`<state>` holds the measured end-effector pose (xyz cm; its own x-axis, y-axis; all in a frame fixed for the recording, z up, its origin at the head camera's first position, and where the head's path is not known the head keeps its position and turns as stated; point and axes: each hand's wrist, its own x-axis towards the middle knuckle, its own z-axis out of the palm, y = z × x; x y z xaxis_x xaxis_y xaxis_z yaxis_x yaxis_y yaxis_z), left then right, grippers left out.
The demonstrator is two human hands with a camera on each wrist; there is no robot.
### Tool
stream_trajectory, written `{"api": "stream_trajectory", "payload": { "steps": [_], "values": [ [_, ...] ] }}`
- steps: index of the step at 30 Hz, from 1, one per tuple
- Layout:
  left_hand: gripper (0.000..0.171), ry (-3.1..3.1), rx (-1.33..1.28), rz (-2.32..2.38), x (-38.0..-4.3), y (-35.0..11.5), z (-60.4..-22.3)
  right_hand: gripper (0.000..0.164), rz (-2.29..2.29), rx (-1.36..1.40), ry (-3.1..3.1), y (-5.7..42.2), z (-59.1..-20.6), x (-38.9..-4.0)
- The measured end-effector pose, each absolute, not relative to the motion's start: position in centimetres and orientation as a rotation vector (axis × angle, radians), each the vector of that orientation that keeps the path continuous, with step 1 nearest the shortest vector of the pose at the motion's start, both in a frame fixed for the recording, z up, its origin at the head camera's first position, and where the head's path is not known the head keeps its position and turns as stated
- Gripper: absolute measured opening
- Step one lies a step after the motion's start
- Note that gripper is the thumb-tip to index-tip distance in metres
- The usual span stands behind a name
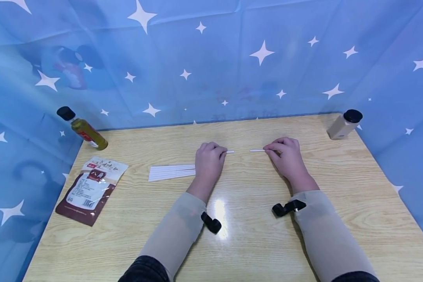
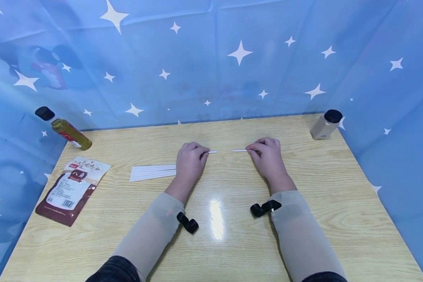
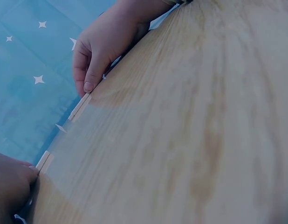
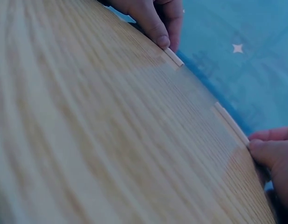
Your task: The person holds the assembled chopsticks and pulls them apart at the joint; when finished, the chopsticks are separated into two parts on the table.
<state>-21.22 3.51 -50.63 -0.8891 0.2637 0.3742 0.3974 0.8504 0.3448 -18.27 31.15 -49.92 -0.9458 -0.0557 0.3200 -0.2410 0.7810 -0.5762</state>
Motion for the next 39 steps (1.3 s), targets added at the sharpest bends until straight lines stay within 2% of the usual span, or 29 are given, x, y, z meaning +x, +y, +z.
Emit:
{"api": "stream_trajectory", "payload": {
  "steps": [13, 23, 39],
  "values": [
    [0.013, -2.696, -0.491, -0.582, -20.7, 3.0, -50.0, 0.01, 0.929, 0.226, -2.7, 30.8, -49.7, -18.4],
    [0.021, -2.581, -0.577, -0.718, -20.2, 2.7, -50.6, 0.011, 1.005, 0.263, -2.509, 30.2, -50.1, -17.7],
    [0.014, -2.399, -0.645, -0.804, -19.8, 1.1, -50.6, 0.02, 0.828, 0.417, -2.489, 27.6, -50.0, -17.8]
  ]
}}
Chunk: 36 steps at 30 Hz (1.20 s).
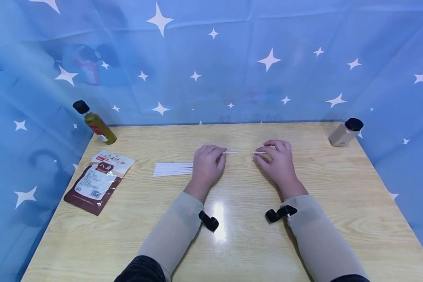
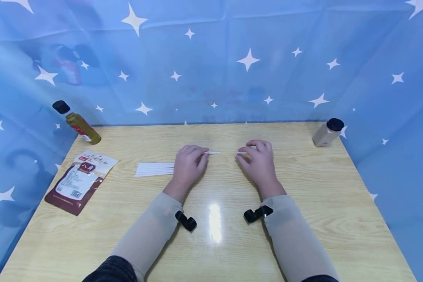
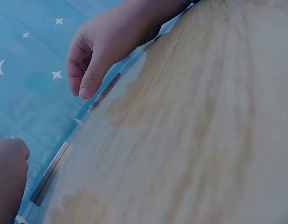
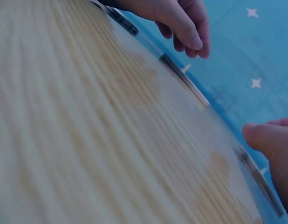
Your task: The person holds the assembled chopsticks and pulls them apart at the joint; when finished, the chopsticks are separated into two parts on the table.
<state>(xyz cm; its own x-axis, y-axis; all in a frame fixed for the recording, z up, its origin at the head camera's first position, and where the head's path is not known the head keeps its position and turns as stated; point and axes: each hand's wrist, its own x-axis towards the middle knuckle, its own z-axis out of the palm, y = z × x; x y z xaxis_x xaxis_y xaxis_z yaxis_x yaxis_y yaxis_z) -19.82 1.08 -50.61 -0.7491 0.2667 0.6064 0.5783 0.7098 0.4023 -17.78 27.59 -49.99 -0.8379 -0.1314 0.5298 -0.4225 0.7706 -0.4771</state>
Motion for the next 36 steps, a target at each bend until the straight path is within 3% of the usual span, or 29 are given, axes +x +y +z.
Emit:
{"api": "stream_trajectory", "payload": {
  "steps": [22, 36],
  "values": [
    [0.018, -2.479, -0.656, -0.798, -18.5, -3.0, -51.0, 0.022, 0.736, 0.692, -2.497, 19.4, -50.4, -17.4],
    [0.015, -2.417, -0.56, -0.781, -18.4, -9.9, -50.6, 0.016, 0.714, 0.703, -2.498, 16.1, -50.6, -17.8]
  ]
}}
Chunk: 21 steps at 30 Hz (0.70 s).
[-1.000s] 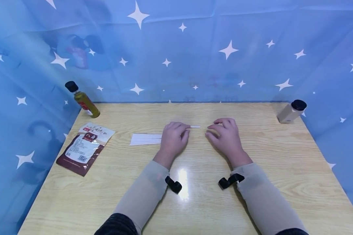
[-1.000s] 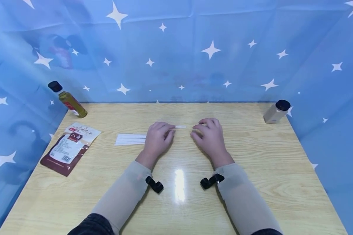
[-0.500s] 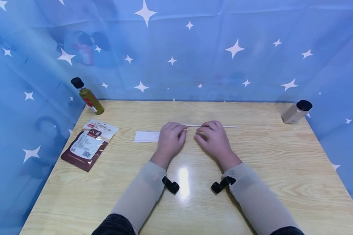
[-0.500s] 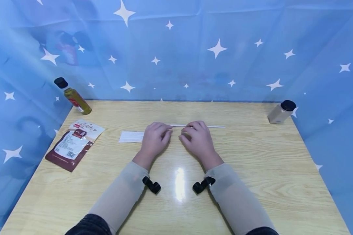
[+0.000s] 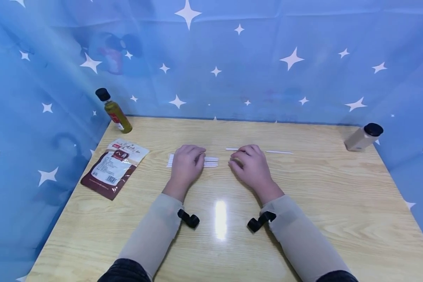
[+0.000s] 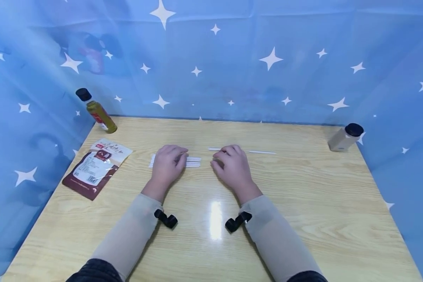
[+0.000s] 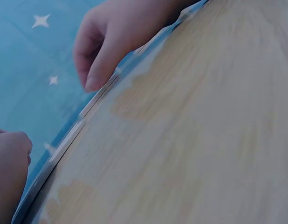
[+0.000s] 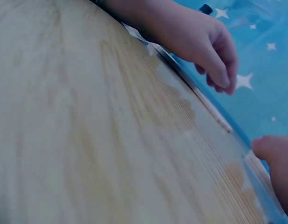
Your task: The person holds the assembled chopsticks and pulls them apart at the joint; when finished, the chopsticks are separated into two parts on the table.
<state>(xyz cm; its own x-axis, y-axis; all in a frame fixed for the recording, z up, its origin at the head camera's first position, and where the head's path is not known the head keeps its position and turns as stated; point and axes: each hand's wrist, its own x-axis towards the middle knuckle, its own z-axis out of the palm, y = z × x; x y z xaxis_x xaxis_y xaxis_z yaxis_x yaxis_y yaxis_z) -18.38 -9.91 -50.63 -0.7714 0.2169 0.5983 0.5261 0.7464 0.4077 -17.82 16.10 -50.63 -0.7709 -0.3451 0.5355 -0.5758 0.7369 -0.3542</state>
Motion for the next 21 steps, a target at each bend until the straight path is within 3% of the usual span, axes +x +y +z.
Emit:
{"api": "stream_trajectory", "payload": {
  "steps": [12, 21],
  "values": [
    [0.016, -2.446, -0.467, -0.757, -18.1, -14.6, -51.3, 0.019, 0.704, 0.703, -2.565, 11.8, -50.4, -18.4],
    [0.042, -2.772, -0.408, -0.86, -17.5, -15.2, -51.6, 0.023, 0.785, 0.618, -2.669, 9.9, -50.8, -17.9]
  ]
}}
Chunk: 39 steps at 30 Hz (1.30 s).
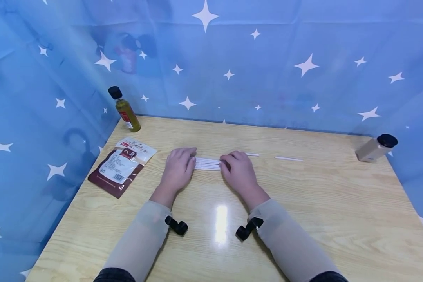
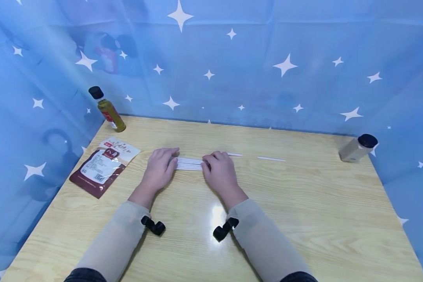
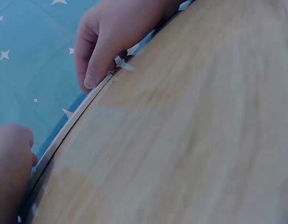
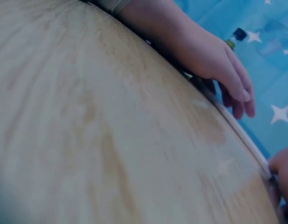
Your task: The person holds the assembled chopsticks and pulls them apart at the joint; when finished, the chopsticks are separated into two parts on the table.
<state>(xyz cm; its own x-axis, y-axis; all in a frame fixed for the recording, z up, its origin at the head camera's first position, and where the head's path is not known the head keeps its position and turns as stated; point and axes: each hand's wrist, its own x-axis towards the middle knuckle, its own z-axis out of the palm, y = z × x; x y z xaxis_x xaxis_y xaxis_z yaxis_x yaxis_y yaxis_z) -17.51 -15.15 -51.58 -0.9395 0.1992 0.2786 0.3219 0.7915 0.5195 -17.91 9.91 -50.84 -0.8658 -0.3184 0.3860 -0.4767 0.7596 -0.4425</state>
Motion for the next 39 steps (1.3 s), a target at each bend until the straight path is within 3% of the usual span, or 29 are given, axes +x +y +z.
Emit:
{"api": "stream_trajectory", "payload": {
  "steps": [5, 27, 39],
  "values": [
    [0.046, -2.879, -0.435, -0.799, -17.6, -14.4, -51.3, 0.027, 0.916, 0.533, -2.716, 10.7, -50.8, -17.8],
    [0.019, -2.732, -0.354, -0.9, -17.6, -14.5, -50.9, 0.016, 1.005, 0.397, -2.866, 9.3, -49.4, -17.6],
    [0.021, -2.758, -0.332, -0.924, -17.8, -14.9, -50.9, 0.011, 1.016, 0.387, -2.852, 9.0, -49.8, -17.9]
  ]
}}
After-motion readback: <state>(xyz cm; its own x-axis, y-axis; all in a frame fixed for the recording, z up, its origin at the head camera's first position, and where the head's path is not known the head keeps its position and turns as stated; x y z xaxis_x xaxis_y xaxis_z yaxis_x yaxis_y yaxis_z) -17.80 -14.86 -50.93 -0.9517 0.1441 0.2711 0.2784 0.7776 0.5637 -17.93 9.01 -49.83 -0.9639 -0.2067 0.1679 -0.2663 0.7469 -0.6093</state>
